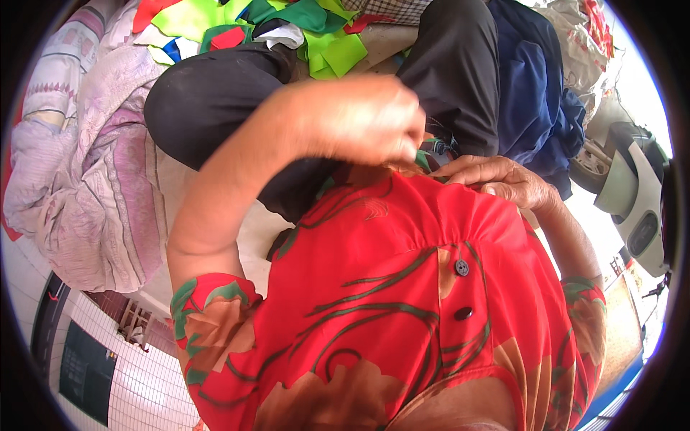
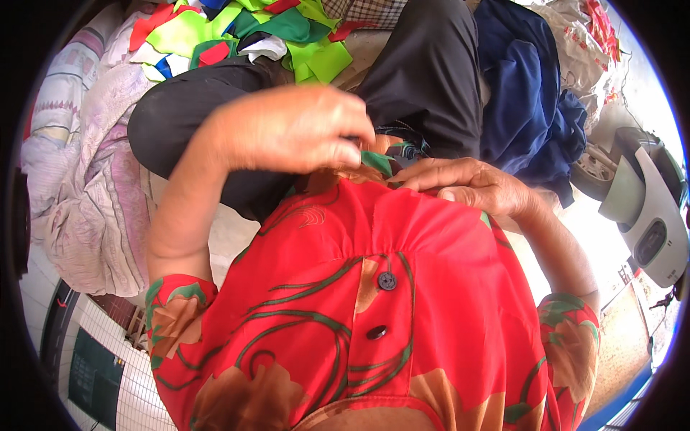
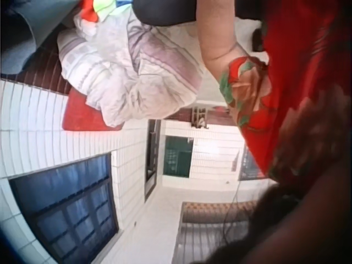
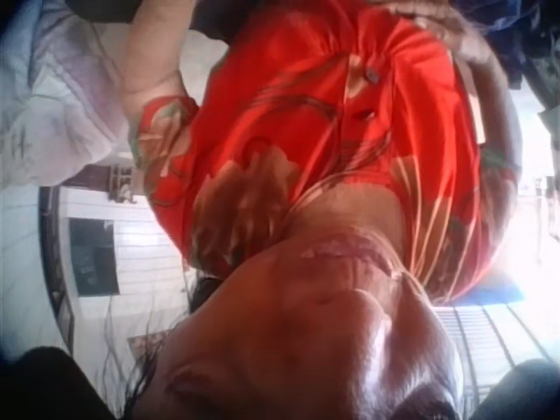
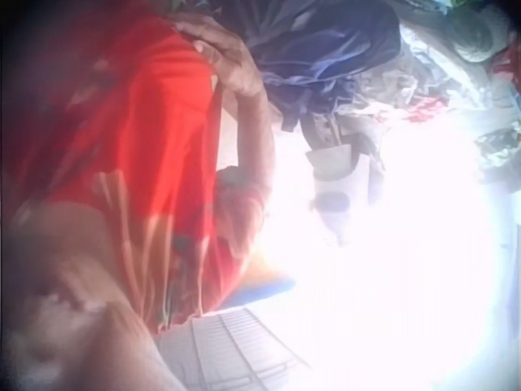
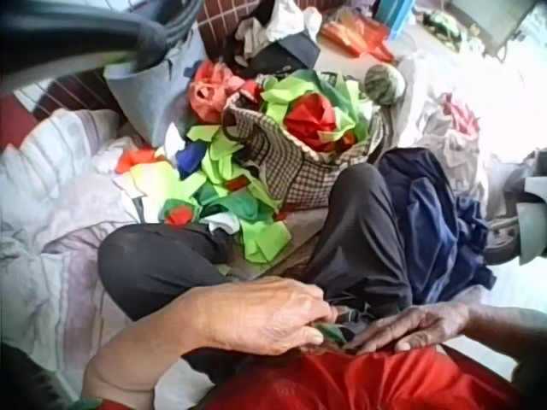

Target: The person sits on the floor and folds various pieces of colorful fabric, including green, red, blue, and white items. They pick up each piece, fold it by hand, and place it into a pile on their lap or into a basket.

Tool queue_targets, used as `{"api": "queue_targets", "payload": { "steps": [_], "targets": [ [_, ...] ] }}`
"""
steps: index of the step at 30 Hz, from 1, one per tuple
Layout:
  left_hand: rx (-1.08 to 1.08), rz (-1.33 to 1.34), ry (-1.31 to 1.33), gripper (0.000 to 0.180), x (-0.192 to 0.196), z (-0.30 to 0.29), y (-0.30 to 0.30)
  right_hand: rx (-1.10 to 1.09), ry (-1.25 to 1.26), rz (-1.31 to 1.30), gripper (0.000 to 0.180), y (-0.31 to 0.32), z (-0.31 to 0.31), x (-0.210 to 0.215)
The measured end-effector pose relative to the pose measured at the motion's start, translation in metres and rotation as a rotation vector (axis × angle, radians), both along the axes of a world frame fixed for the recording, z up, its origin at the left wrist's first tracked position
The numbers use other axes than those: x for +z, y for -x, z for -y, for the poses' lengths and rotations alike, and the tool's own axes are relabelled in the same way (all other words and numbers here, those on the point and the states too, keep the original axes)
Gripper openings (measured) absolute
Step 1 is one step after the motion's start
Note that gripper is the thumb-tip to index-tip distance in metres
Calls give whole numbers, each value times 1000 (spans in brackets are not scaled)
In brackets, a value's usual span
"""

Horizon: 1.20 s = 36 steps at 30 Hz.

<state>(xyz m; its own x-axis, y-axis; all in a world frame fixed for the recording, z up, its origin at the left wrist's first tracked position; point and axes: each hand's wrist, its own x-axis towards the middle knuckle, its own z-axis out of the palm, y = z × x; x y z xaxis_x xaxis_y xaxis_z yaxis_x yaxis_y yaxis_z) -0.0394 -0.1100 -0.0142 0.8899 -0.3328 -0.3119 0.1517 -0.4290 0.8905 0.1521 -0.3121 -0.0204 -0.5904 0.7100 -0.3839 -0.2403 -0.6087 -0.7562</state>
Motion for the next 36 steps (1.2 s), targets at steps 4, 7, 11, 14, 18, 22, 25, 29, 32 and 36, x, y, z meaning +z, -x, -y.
{"api": "queue_targets", "payload": {
  "steps": [4,7,11,14,18,22,25,29,32,36],
  "targets": [
    [186,88,304,43,-15,43,39,-33,90,-18,53,-2,3,3],
    [256,-11,399,48,-12,50,52,-25,58,-5,55,-5,4,1],
    [320,57,414,48,-11,55,65,-1,56,3,57,-7,4,-3],
    [322,41,391,48,-5,56,70,16,54,19,58,-8,1,-3],
    [335,16,433,50,-5,58,73,-5,-86,139,62,-4,-10,-4],
    [333,32,435,51,-4,58,74,-84,-128,280,66,8,-8,-7],
    [350,30,447,49,-2,57,76,91,-239,270,67,4,-14,-7],
    [381,48,477,45,-5,60,79,100,-243,241,63,0,-15,-6],
    [390,68,505,46,-11,56,80,74,-283,248,61,0,-15,-7],
    [614,21,310,54,-9,68,81,68,-170,225,60,-1,-15,-3]
  ]
}}
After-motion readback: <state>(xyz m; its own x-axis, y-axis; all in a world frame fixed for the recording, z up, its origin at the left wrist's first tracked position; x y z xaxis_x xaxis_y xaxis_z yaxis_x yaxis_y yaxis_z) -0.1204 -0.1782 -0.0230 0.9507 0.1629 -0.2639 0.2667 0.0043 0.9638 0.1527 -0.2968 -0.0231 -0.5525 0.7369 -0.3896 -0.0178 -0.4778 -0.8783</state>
